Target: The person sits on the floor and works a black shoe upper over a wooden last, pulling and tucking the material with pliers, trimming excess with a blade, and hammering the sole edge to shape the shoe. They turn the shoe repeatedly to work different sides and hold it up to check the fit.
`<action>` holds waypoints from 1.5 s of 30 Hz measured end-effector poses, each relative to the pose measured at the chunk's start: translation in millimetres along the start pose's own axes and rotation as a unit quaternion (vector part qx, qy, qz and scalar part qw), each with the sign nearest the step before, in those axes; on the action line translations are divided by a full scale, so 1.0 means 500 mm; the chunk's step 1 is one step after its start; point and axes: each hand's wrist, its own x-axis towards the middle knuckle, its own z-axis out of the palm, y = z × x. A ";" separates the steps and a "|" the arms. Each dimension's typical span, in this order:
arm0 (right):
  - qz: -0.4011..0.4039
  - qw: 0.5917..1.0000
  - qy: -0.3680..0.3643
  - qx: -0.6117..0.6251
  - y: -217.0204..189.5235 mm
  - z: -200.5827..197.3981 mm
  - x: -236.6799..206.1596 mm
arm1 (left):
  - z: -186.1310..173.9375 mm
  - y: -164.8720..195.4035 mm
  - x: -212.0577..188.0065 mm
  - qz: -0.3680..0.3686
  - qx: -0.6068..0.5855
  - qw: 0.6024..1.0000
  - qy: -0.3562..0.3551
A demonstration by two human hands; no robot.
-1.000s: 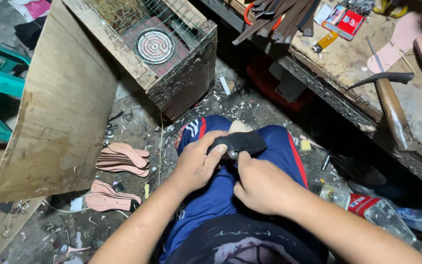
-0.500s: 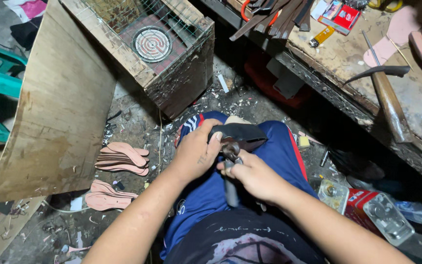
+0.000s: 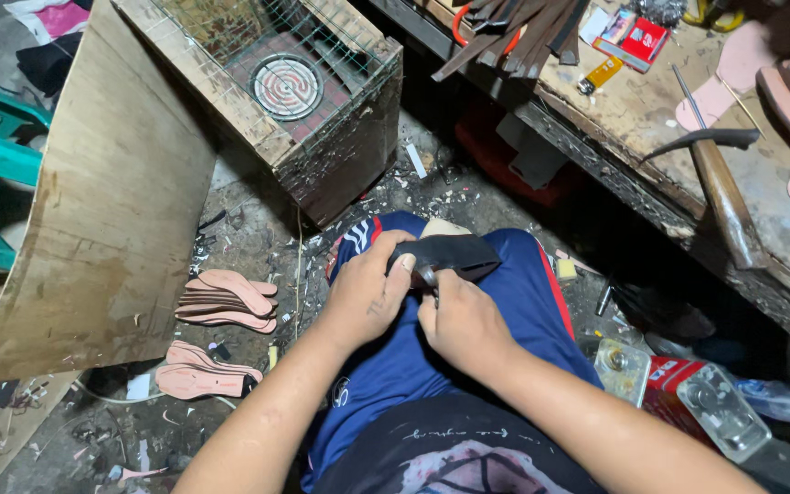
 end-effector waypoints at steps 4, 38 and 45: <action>-0.057 0.997 -0.015 -0.044 0.004 0.013 -0.004 | -0.016 -0.006 0.008 -0.088 -0.090 0.989 -0.075; -0.029 0.996 -0.084 -0.027 0.005 -0.003 -0.021 | -0.012 -0.021 0.000 0.031 -0.032 0.997 -0.056; 0.025 0.974 -0.210 -0.076 0.002 -0.020 -0.010 | -0.019 -0.018 0.013 -0.031 -0.051 0.994 -0.088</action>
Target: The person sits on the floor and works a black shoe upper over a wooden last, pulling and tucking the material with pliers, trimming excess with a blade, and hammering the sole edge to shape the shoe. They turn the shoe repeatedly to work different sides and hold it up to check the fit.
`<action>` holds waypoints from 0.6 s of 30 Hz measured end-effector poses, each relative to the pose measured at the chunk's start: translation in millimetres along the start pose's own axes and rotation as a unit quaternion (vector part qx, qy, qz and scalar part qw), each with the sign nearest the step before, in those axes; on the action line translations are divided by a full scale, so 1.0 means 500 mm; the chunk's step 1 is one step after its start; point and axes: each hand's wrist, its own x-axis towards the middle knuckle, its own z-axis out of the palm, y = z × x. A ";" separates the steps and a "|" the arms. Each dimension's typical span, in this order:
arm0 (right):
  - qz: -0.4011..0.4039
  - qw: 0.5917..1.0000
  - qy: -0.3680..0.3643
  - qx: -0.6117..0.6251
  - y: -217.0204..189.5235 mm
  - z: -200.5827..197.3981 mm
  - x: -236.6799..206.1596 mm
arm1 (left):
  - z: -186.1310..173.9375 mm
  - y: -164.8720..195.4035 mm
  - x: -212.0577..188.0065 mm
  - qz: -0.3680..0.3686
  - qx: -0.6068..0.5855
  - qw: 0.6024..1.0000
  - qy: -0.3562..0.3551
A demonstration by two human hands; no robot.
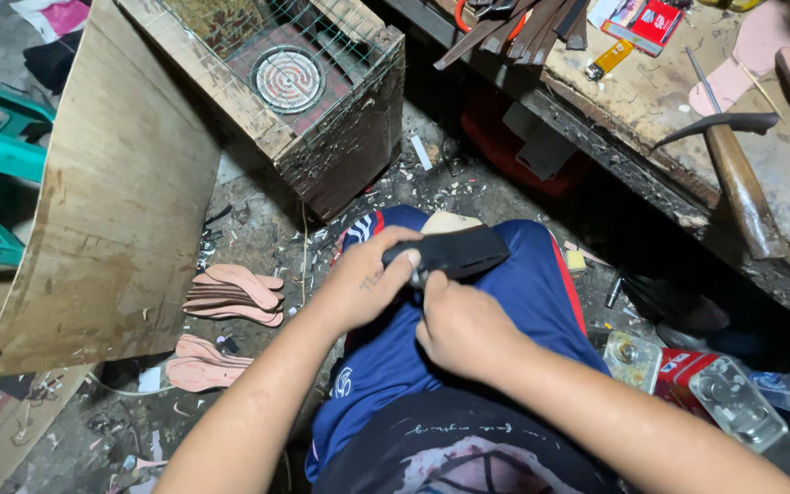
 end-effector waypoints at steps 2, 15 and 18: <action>0.012 0.991 -0.014 0.131 0.008 0.012 0.009 | -0.005 -0.001 0.008 -0.024 -0.014 1.000 0.003; 0.182 0.662 -0.188 0.702 0.044 -0.018 0.012 | 0.007 -0.008 -0.001 0.023 0.050 0.998 0.020; 0.187 0.636 -0.191 0.724 0.041 -0.029 0.000 | 0.005 -0.007 -0.010 0.027 0.055 0.998 0.012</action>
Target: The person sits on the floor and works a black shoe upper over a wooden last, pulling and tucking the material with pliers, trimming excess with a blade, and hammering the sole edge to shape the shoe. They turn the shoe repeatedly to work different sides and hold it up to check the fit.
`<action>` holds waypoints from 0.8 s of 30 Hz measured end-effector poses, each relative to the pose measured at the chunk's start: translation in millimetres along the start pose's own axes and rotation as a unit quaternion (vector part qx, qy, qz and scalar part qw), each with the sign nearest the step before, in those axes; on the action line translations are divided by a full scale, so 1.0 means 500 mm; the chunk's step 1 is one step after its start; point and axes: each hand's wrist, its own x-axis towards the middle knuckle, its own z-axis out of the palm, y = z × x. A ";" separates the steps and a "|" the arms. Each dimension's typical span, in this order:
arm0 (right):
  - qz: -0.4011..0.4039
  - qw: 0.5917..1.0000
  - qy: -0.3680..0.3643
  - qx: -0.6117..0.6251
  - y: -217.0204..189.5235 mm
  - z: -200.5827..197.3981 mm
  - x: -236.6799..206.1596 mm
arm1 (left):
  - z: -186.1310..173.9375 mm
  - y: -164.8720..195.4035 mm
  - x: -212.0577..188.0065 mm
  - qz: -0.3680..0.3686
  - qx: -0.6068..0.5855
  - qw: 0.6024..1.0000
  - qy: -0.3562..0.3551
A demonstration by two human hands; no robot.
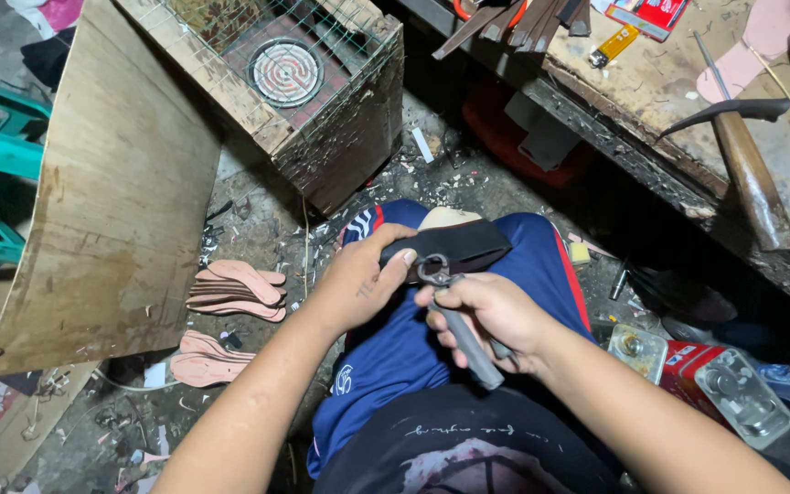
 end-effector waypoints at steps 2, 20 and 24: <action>-0.011 0.988 0.079 -0.131 0.016 0.000 -0.001 | -0.002 -0.001 0.000 0.000 -0.015 1.000 -0.009; 0.001 0.941 0.113 -0.318 0.000 0.023 -0.010 | 0.020 0.005 -0.022 -0.025 0.058 0.998 0.015; -0.239 0.710 0.234 -0.619 0.033 0.031 0.019 | 0.014 -0.004 -0.019 -0.018 0.025 0.999 0.024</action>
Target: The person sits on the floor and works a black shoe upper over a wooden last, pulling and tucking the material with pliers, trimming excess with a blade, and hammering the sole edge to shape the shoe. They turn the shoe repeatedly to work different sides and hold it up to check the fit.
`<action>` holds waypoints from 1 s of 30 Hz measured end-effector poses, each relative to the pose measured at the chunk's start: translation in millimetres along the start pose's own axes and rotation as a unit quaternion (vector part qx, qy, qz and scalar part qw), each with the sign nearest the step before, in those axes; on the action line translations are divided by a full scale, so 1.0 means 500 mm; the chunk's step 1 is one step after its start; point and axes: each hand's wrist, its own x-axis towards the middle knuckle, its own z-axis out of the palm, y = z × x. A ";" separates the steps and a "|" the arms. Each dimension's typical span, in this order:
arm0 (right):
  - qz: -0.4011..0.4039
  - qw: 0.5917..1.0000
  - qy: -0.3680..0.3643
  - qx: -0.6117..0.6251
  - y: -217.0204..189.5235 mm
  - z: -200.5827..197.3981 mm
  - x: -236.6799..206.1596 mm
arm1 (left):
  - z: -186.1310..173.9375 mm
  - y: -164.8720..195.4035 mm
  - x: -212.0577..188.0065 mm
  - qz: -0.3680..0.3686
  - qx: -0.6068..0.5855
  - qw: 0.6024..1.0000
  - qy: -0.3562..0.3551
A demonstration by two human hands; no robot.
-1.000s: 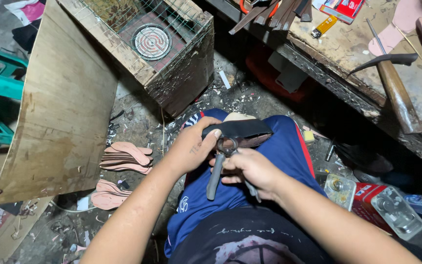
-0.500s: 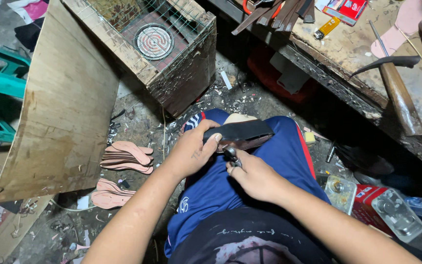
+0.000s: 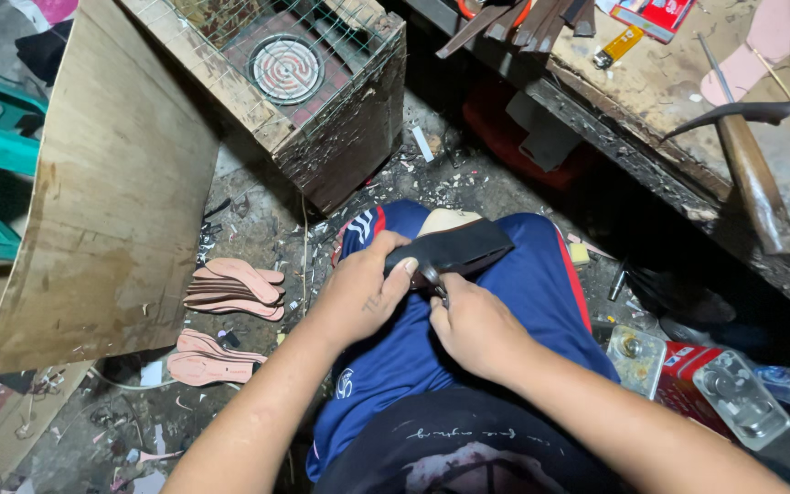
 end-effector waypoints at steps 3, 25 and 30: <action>-0.121 0.985 0.124 -0.004 0.006 0.027 0.007 | -0.011 -0.011 0.015 0.000 -0.056 0.998 -0.019; 0.001 0.996 -0.069 -0.063 0.000 -0.006 0.006 | -0.027 0.005 0.016 0.041 0.036 0.998 -0.045; -0.025 0.995 0.002 -0.096 0.004 0.036 0.028 | -0.022 -0.011 0.035 -0.092 0.034 0.992 -0.077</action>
